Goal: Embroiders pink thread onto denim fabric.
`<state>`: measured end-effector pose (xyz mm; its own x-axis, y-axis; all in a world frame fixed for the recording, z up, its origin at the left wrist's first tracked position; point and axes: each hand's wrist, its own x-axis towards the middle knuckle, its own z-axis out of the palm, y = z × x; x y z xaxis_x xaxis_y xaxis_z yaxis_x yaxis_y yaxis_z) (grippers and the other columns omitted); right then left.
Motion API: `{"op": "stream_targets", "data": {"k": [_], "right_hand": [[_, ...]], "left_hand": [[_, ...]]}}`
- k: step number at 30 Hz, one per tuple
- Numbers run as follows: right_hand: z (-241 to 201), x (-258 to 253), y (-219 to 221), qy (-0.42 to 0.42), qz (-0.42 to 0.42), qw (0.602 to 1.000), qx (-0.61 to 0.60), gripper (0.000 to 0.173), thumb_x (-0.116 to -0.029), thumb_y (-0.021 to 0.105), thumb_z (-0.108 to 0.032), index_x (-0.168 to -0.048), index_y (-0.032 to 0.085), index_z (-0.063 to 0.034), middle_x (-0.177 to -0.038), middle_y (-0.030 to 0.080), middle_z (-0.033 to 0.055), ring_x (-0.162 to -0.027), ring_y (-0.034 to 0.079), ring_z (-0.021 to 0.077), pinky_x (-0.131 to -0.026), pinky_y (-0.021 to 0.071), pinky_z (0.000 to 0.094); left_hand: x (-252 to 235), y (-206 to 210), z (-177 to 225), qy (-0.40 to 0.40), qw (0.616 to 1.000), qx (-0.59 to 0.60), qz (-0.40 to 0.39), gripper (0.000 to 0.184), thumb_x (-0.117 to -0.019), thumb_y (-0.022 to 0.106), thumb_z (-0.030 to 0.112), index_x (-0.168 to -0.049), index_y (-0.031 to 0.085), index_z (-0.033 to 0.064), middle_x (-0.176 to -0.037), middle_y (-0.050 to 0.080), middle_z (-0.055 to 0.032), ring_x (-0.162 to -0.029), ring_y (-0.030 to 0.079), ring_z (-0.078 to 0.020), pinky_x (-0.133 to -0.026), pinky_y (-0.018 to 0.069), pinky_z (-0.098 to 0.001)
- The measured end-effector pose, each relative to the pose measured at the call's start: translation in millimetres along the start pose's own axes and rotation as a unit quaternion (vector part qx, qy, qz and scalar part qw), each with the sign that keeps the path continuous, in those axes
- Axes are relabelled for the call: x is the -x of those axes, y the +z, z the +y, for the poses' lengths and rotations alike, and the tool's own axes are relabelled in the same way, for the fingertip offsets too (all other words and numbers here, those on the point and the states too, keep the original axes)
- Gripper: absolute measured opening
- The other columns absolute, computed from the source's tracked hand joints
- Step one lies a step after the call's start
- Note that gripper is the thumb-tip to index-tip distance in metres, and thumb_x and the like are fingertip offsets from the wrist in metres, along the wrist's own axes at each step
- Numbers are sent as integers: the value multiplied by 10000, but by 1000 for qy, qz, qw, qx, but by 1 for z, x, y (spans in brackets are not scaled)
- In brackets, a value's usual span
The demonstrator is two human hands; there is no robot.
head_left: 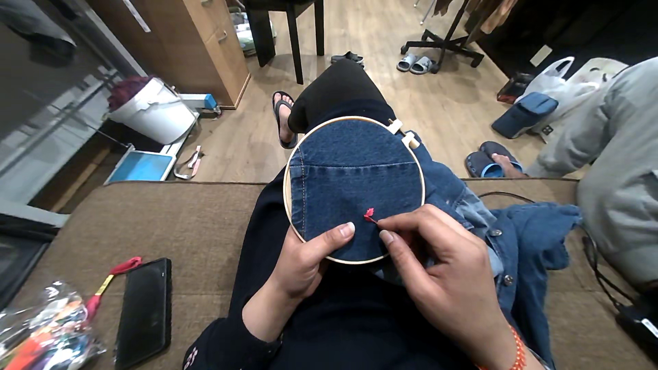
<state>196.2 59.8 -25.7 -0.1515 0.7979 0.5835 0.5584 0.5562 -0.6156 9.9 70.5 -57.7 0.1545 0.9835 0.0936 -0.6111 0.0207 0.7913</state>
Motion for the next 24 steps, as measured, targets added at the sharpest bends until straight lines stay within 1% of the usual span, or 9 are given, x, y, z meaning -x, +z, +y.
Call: {"op": "stream_targets", "data": {"k": [4,8,12,15,19,24], "right_hand": [[-1,0,0,1,5,1000,13,139,-955,623,-187,-986,741,-120,-845,591,-82,-688,547,-61,-581,478,84],[-1,-2,3,9,11,999,32,128,-974,628,-209,-981,729,-130,-847,582,-78,-688,541,-56,-578,468,83],[-2,-2,6,13,11,999,46,127,-985,590,-191,-981,708,-145,-881,578,-76,-761,558,-40,-641,477,96],[0,-1,7,15,11,999,39,119,-982,583,-169,-989,700,-149,-895,572,-78,-782,559,-35,-660,483,100],[1,0,6,20,9,999,24,121,-974,581,-150,-996,700,-157,-905,568,-83,-783,560,-37,-654,490,103],[1,-2,4,17,8,1000,20,127,-957,589,-126,-979,710,-154,-895,550,-81,-783,554,-39,-655,486,94]], "left_hand": [[0,2,0,11,1000,-5,-5,307,-898,699,15,-1193,670,96,-1071,751,-110,-946,747,-175,-847,627,-361],[1,4,0,4,1000,-11,1,296,-899,690,20,-1185,677,97,-1061,752,-111,-947,746,-175,-851,625,-363],[1,4,2,-23,1000,6,11,282,-890,695,31,-1162,696,105,-1053,755,-114,-939,748,-179,-850,625,-367],[1,4,3,-41,999,32,8,273,-894,694,26,-1158,704,97,-1069,750,-125,-963,743,-188,-873,617,-381],[1,6,5,-55,997,53,8,258,-910,673,35,-1159,707,92,-1086,745,-133,-991,737,-199,-906,606,-397],[2,7,7,-58,997,55,3,247,-907,671,29,-1142,713,89,-1077,748,-128,-988,738,-194,-903,606,-393]]}}
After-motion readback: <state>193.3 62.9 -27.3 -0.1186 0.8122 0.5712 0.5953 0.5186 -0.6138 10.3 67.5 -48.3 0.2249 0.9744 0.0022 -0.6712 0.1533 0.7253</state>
